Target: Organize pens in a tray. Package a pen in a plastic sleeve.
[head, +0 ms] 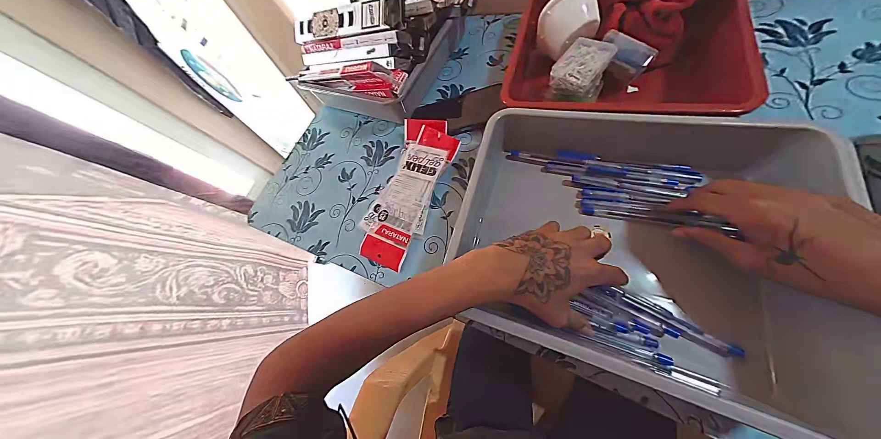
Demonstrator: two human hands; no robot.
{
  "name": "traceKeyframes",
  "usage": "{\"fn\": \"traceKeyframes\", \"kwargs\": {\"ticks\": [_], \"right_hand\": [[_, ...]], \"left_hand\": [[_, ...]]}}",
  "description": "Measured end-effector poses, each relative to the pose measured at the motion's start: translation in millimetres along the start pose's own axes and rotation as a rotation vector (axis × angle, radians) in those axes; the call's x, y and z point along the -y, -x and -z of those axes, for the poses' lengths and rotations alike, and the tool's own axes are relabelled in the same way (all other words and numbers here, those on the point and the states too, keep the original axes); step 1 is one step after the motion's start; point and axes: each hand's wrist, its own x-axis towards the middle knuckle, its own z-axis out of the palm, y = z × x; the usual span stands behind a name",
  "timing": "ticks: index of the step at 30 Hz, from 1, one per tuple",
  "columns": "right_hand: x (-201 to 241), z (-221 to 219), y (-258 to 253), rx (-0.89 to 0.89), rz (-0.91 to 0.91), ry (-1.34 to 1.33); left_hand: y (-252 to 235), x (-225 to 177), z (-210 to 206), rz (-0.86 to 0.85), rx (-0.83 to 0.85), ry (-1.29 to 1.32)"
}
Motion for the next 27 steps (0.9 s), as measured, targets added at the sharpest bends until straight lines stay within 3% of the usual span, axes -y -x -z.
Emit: {"fn": "traceKeyframes", "kwargs": {"ticks": [12, 27], "right_hand": [[10, 4, -2, -0.004, -0.03, 0.004], [15, 9, -5, 0.1, -0.057, 0.006]], "left_hand": [[4, 4, -3, -0.092, 0.025, 0.216], [5, 5, -4, -0.06, 0.025, 0.147]]}}
